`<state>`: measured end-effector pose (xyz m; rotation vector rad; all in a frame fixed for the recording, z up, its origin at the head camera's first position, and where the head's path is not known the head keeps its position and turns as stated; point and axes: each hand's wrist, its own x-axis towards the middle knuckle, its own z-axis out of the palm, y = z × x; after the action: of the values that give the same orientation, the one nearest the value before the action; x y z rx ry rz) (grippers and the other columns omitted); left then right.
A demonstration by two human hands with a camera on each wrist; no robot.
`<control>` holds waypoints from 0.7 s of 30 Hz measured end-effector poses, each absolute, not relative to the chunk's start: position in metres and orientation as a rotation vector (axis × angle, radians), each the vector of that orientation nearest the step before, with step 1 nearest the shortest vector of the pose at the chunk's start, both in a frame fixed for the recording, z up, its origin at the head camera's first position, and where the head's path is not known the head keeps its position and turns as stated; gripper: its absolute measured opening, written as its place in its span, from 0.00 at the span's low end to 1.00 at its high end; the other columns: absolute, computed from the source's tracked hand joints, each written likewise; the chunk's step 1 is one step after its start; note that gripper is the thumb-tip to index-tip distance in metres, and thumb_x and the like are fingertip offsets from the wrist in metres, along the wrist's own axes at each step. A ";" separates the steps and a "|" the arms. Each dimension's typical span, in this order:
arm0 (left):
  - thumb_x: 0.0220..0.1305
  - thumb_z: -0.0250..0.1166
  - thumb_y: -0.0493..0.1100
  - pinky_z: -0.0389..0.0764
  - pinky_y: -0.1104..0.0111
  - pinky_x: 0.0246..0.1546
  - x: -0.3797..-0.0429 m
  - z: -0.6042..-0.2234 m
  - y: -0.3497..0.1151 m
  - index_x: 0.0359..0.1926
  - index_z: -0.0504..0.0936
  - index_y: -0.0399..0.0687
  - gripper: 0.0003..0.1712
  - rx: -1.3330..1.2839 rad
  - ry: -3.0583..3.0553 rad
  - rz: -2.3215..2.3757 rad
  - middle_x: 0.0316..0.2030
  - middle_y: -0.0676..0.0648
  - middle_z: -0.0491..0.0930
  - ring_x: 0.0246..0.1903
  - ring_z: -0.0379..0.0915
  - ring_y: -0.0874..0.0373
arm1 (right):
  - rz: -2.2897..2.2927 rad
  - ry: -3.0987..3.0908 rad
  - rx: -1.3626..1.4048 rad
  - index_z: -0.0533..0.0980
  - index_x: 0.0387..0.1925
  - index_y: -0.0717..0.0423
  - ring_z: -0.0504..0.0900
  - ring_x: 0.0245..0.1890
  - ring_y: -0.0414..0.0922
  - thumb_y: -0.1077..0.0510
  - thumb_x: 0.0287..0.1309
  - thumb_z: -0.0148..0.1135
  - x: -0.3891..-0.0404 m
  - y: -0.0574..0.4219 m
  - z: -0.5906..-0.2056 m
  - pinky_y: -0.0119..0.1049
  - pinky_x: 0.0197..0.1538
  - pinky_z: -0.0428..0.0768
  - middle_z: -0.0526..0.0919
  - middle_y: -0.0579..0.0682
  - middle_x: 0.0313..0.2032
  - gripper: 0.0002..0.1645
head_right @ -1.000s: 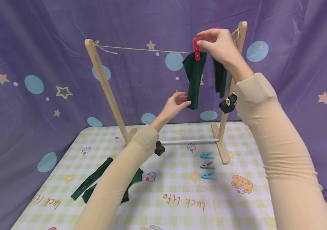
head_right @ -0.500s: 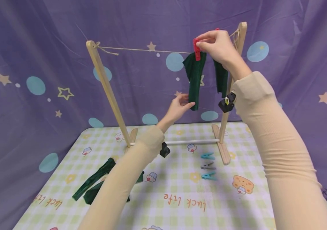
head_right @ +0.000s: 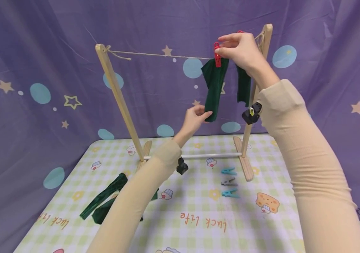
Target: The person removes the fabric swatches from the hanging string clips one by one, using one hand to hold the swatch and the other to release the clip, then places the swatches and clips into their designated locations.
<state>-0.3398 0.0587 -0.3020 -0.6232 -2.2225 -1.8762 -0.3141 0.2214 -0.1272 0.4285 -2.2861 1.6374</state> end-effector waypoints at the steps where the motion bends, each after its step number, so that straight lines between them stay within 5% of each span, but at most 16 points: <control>1: 0.54 0.64 0.37 0.79 0.68 0.28 -0.339 -0.302 0.058 0.36 0.78 0.33 0.11 -0.622 -2.212 -1.884 0.30 0.39 0.79 0.27 0.77 0.55 | 1.634 -2.287 0.433 0.70 0.55 0.57 0.77 0.37 0.34 0.54 0.48 0.64 -0.314 0.222 -0.127 0.35 0.62 0.59 0.79 0.39 0.35 0.30; 6: 0.53 0.64 0.36 0.79 0.60 0.31 -0.337 -0.300 0.057 0.35 0.79 0.32 0.10 -0.619 -2.181 -1.920 0.28 0.37 0.79 0.26 0.77 0.54 | 1.584 -2.315 0.431 0.70 0.55 0.57 0.75 0.41 0.36 0.54 0.49 0.64 -0.311 0.224 -0.128 0.38 0.63 0.55 0.78 0.38 0.35 0.29; 13: 0.53 0.64 0.38 0.80 0.67 0.28 -0.335 -0.299 0.053 0.35 0.79 0.35 0.10 -0.635 -2.222 -1.884 0.28 0.40 0.79 0.26 0.77 0.57 | 1.512 -2.370 0.366 0.73 0.53 0.53 0.69 0.50 0.40 0.50 0.47 0.65 -0.309 0.226 -0.127 0.39 0.65 0.50 0.78 0.38 0.37 0.29; 21: 0.53 0.64 0.38 0.79 0.70 0.27 -0.336 -0.300 0.051 0.35 0.80 0.34 0.10 -0.632 -2.223 -1.867 0.29 0.39 0.79 0.27 0.78 0.54 | 1.553 -2.321 0.390 0.73 0.51 0.57 0.73 0.45 0.36 0.51 0.46 0.66 -0.307 0.230 -0.129 0.37 0.64 0.54 0.79 0.36 0.33 0.29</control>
<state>-0.3360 0.0506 -0.3002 -0.6322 -2.2233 -1.8672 -0.3068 0.2295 -0.1288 0.3900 -2.3208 1.5532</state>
